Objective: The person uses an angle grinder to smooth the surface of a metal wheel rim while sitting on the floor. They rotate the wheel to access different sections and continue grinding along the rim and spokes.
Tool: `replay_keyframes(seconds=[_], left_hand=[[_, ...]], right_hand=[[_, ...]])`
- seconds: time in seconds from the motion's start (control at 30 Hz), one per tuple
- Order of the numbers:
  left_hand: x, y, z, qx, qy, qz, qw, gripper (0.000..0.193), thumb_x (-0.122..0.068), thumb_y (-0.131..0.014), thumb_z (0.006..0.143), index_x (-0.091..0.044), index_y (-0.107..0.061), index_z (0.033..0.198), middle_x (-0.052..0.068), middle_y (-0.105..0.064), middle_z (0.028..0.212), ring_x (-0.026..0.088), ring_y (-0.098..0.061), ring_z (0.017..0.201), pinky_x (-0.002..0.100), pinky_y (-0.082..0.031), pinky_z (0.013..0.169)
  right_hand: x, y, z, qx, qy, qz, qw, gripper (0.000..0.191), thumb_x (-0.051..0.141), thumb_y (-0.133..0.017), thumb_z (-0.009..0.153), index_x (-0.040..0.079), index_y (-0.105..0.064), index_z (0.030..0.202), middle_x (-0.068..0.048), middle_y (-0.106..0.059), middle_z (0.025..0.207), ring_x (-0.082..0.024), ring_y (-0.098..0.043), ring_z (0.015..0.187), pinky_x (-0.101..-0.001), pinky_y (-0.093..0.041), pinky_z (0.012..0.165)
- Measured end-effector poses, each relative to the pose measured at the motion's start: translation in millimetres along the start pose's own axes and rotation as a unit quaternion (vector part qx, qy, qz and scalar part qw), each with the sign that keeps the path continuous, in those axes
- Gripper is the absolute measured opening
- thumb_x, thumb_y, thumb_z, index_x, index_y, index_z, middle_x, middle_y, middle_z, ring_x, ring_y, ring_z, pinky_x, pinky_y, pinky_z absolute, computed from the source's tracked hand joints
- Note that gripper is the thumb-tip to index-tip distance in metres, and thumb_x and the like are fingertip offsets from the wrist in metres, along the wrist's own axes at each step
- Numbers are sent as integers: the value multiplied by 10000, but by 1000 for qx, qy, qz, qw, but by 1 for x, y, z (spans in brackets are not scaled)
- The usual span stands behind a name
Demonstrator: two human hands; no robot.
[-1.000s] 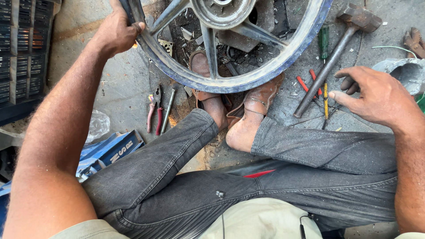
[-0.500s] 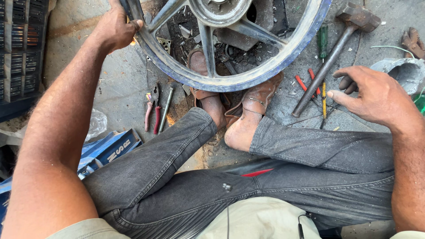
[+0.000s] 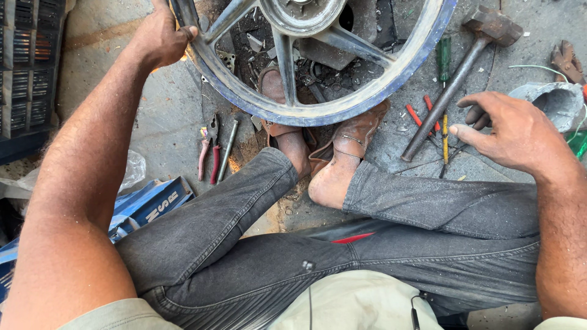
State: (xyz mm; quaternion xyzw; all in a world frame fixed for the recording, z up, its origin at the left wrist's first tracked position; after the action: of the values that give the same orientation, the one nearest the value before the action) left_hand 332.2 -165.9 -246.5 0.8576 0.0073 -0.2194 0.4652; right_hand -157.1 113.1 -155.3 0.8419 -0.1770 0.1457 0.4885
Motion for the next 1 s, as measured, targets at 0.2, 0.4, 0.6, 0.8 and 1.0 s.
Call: replay_keyframes(seconds=[0.2, 0.4, 0.6, 0.8, 1.0], left_hand=[[2, -1, 1, -5, -3, -6, 1000, 797, -279, -688, 1074, 270, -207, 1396, 458, -615, 1147, 550, -637, 1124, 521, -514, 982], [12, -9, 3, 20, 32, -15, 999, 753, -303, -627, 1096, 235, -226, 1440, 409, -652, 1132, 496, -690, 1081, 500, -560, 944], [8, -3, 3, -1, -7, 0, 1000, 677, -297, -669, 1101, 226, -333, 1371, 395, -666, 1099, 485, -689, 1058, 504, -550, 933], [7, -2, 1, 11, 24, -13, 1000, 656, -307, -663, 1084, 214, -365, 1349, 367, -683, 1043, 450, -711, 1022, 493, -560, 903], [4, -2, 2, 7, 22, -8, 1000, 650, -310, -675, 1085, 210, -375, 1335, 366, -684, 1038, 447, -709, 1017, 484, -555, 903]], right_hand=[[-1, -2, 1, 7, -4, -5, 1000, 452, 266, -784, 854, 42, -692, 1235, -125, -719, 935, -259, -717, 833, -396, -576, 769], [-3, -1, 0, 7, -8, -12, 1000, 458, 273, -785, 858, 45, -694, 1244, -127, -720, 941, -259, -718, 833, -395, -578, 760], [1, 0, 1, 3, -3, -15, 1000, 460, 268, -789, 858, 45, -694, 1249, -129, -717, 946, -260, -714, 839, -395, -578, 769], [2, 0, 0, 0, -8, -16, 1000, 473, 271, -798, 852, 45, -694, 1254, -138, -713, 947, -263, -714, 837, -397, -578, 765], [-1, -1, -1, 0, -6, -14, 1000, 464, 277, -791, 858, 47, -695, 1249, -138, -712, 942, -266, -713, 833, -400, -577, 769]])
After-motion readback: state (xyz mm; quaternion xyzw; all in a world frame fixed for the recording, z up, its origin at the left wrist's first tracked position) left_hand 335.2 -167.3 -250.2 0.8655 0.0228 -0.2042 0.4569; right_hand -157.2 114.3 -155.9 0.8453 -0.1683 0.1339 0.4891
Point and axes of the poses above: each hand's wrist, its own z-axis towards the middle knuckle, its own y-axis out of the back of the hand, x = y × z, the point moved 9 cm from there along z, towards the middle knuckle
